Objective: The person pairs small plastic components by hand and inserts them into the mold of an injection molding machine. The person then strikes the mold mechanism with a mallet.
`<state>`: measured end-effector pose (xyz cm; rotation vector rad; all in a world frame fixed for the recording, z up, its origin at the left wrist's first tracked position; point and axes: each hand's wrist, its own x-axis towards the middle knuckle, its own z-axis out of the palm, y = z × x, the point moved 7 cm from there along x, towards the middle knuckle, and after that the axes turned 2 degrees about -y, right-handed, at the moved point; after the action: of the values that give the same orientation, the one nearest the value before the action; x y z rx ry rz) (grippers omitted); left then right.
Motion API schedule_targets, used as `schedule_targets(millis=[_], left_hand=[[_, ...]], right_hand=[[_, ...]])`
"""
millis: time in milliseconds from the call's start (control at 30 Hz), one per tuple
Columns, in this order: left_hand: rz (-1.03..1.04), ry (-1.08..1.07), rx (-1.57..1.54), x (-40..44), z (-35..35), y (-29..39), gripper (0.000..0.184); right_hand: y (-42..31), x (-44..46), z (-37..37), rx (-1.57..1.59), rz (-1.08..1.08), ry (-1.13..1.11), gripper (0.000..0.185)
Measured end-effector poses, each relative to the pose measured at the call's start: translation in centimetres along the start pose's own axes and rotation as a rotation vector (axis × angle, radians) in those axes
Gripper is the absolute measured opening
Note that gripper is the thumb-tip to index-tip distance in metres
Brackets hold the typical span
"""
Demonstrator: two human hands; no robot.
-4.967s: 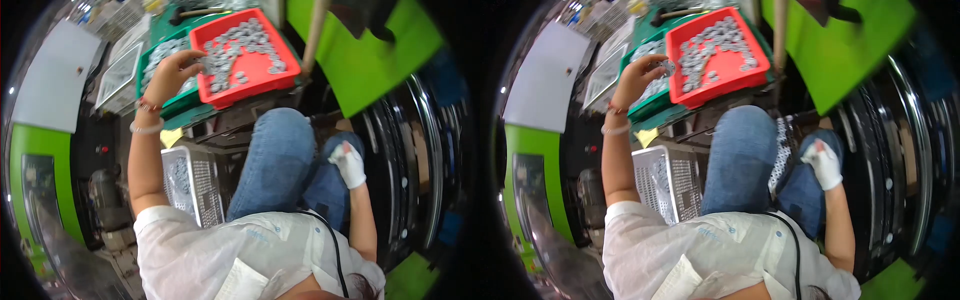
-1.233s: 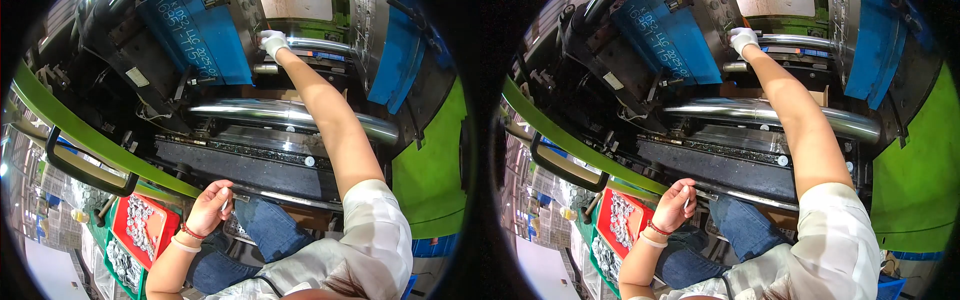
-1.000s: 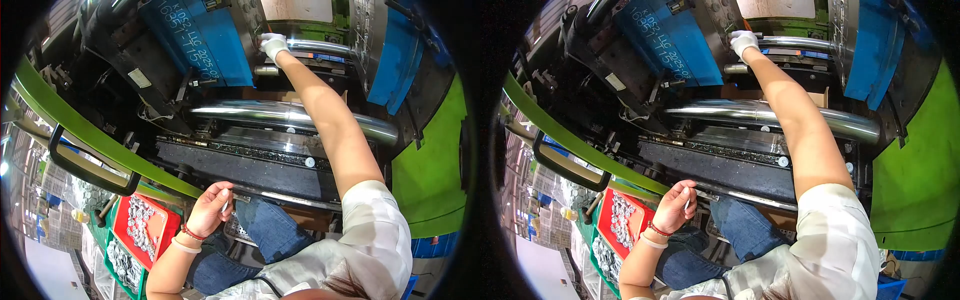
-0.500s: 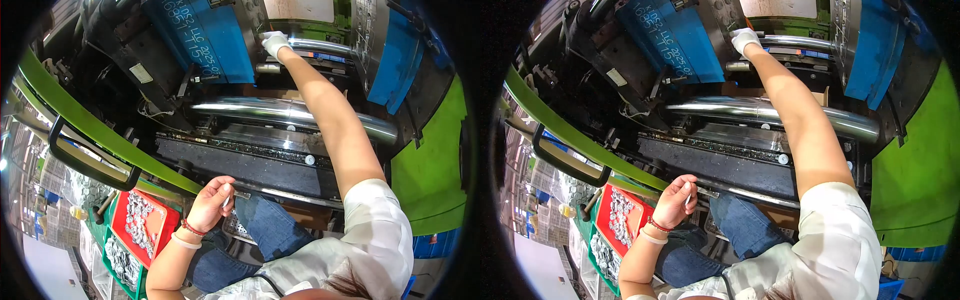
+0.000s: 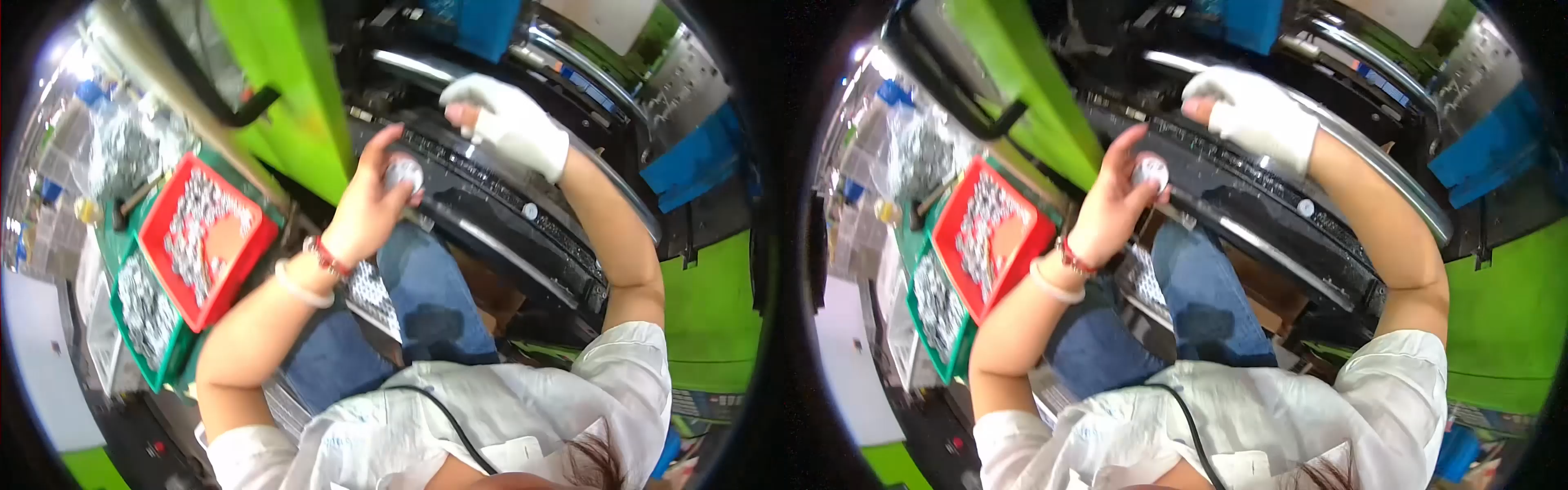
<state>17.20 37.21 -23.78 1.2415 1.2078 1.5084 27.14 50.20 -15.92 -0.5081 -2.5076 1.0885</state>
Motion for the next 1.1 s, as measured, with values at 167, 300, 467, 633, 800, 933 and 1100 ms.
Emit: schedule_targets(millis=[167,300,467,633,800,933,1100], left_hand=[[0.061,0.022,-0.011,-1.1,0.1,0.9,0.075],[0.102,0.055,0.090,-1.6,-0.4,1.6,0.070],[-0.081,0.029,-0.218,-0.8,-1.4,0.4,0.038],[-0.204,0.048,-0.367,-0.7,-1.4,-0.1,0.027],[-0.183,0.022,-0.579,-0.7,-1.9,0.3,0.025],[-0.152,0.011,-0.645,-0.6,-1.5,0.5,0.020],[-0.179,-0.006,-0.639,-0.6,-1.6,0.0,0.018]], right_hand=[[-0.1,-1.3,6.5,0.134,0.010,-0.192,0.026],[-0.7,-1.5,7.3,0.271,0.099,-0.265,0.026],[-1.5,-1.9,5.1,0.237,0.082,-0.005,0.032],[-1.5,-2.4,5.3,0.361,0.085,-0.004,0.037],[-2.0,-2.0,6.4,0.446,-0.025,-0.143,0.055],[-2.0,-2.2,7.0,0.653,-0.059,-0.188,0.068],[-2.1,-2.2,6.9,0.617,-0.082,-0.215,0.062]])
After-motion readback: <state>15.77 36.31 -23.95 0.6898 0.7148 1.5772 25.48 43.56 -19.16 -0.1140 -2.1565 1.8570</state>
